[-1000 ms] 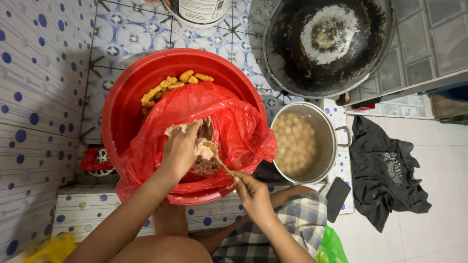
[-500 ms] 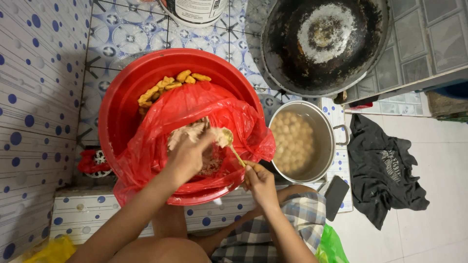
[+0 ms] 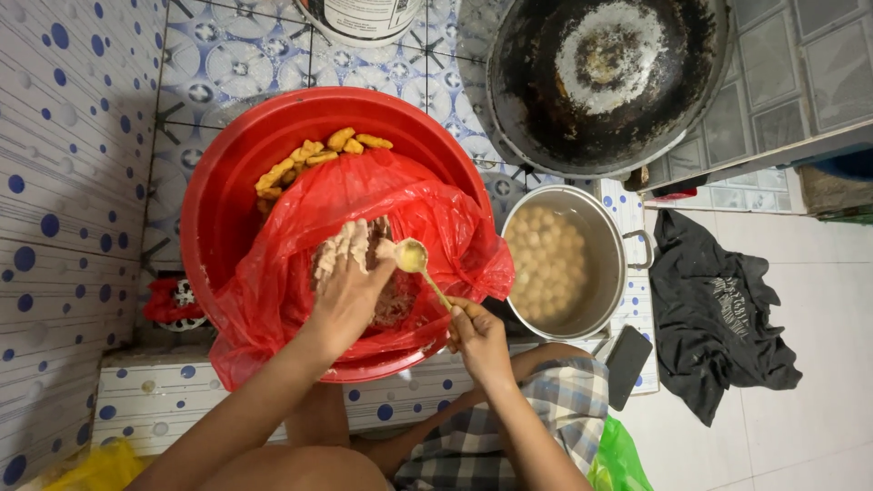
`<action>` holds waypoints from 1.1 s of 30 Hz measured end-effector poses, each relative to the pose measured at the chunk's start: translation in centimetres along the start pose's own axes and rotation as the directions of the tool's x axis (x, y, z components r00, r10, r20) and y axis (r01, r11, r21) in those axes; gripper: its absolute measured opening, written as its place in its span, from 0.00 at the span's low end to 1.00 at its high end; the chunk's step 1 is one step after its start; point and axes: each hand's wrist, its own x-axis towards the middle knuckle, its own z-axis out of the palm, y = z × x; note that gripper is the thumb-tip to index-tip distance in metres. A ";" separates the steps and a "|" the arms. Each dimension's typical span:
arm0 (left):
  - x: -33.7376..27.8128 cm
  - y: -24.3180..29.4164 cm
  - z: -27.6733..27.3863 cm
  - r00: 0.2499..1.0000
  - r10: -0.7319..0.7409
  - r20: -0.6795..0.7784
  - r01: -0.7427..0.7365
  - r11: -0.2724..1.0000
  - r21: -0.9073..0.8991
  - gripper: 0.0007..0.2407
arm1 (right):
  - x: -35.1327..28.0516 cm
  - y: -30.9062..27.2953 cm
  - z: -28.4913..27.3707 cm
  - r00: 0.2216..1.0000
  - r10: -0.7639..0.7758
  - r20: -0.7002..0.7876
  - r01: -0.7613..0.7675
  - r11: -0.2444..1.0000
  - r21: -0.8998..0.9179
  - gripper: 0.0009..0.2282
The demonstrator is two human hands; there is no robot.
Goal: Forming meatballs by scooping meat mixture with a spoon and dropping them into a pot of simmering water.
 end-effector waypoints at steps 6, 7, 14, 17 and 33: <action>2.5 -3.8 -0.2 0.887 0.460 -0.050 -0.360 0.755 0.548 0.20 | 0.4 -0.4 -1.4 0.995 -0.089 -0.051 0.078 0.981 -0.176 0.12; 5.4 -7.1 1.4 0.836 0.535 -0.126 -0.383 0.731 0.565 0.18 | 0.4 -0.4 -1.5 0.994 -0.101 -0.046 0.091 0.980 -0.177 0.12; 5.4 -7.7 1.5 0.852 0.502 -0.148 -0.372 0.780 0.504 0.25 | -0.2 -1.2 -1.5 0.990 -0.143 -0.020 0.135 0.964 -0.231 0.11; 4.0 -6.5 1.1 0.844 0.518 -0.140 -0.395 0.775 0.493 0.28 | -0.3 -1.0 -1.4 0.987 -0.157 -0.011 0.151 0.961 -0.230 0.11; 4.1 -5.9 0.3 0.887 0.461 -0.013 -0.398 0.780 0.482 0.24 | 0.0 -0.7 -2.6 0.985 -0.172 -0.019 0.165 0.968 -0.190 0.11</action>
